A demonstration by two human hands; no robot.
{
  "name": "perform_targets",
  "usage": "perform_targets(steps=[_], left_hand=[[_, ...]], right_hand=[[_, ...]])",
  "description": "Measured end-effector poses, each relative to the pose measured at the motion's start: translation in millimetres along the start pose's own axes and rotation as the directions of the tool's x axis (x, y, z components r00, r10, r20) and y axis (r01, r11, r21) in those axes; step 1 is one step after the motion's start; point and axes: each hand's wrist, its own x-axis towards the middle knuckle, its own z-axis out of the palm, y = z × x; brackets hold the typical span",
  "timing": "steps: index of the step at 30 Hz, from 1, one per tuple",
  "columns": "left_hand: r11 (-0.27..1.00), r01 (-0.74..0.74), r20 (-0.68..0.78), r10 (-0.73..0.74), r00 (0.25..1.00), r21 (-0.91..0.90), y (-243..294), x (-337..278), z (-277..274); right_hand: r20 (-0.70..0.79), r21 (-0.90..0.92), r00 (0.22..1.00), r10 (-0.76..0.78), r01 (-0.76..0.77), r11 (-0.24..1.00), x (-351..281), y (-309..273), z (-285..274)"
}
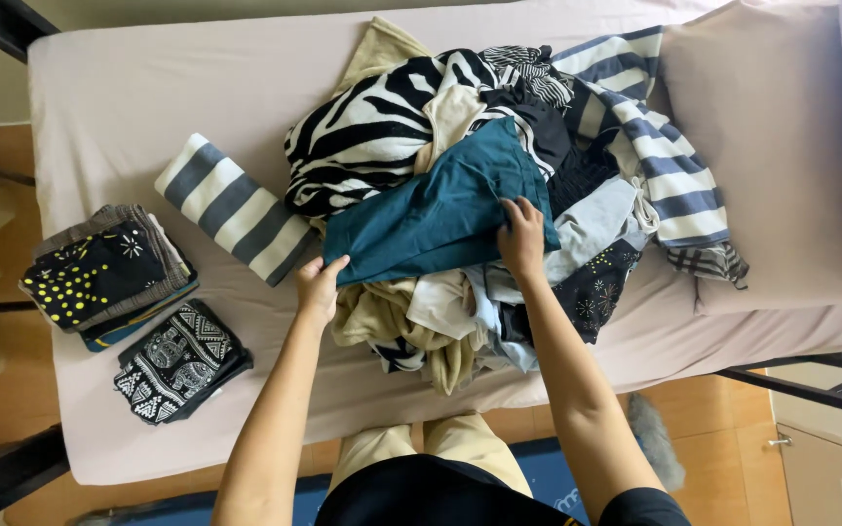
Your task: The person folds various pieces of clothing, including shorts and shirts, on a bed. They pick up each item, smooth it out, fold it into a neat rectangle, and place it on a growing stack of folded clothes.
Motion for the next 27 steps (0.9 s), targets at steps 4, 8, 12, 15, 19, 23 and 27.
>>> perform_targets(steps=[4,8,12,15,19,23,27], left_hand=[[1.000,0.017,0.026,-0.016,1.000,-0.024,13.5,-8.2,7.0],[0.985,0.144,0.176,-0.126,0.976,-0.091,35.7,-15.2,26.1],[0.943,0.298,0.183,-0.271,0.945,-0.145,50.9,-23.4,40.6],[0.940,0.293,0.167,-0.265,0.950,-0.176,69.1,-30.5,54.8],[0.955,0.220,0.240,-0.171,0.956,-0.197,46.4,-22.7,58.4],[0.970,0.106,0.346,-0.025,0.938,-0.219,72.1,-40.8,89.1],[0.880,0.092,0.379,0.104,0.919,-0.465,107.2,-47.4,83.4]], right_hand=[[-0.140,0.062,0.983,0.116,-0.109,0.992,-3.3,54.1,11.6],[-0.315,-0.003,0.946,-0.078,0.081,0.997,-7.3,5.4,-56.8],[0.026,-0.136,0.998,-0.058,0.060,0.989,-50.7,36.9,-53.9],[-0.036,-0.365,0.999,-0.023,0.008,0.931,-45.5,-8.1,-63.3],[0.133,-0.095,0.987,-0.088,0.101,0.990,-19.6,-112.7,-54.1],[0.356,0.151,0.909,-0.218,0.174,0.973,-12.5,-190.5,-10.9],[0.163,0.529,0.973,-0.162,0.052,0.847,-16.1,-183.9,43.0]])
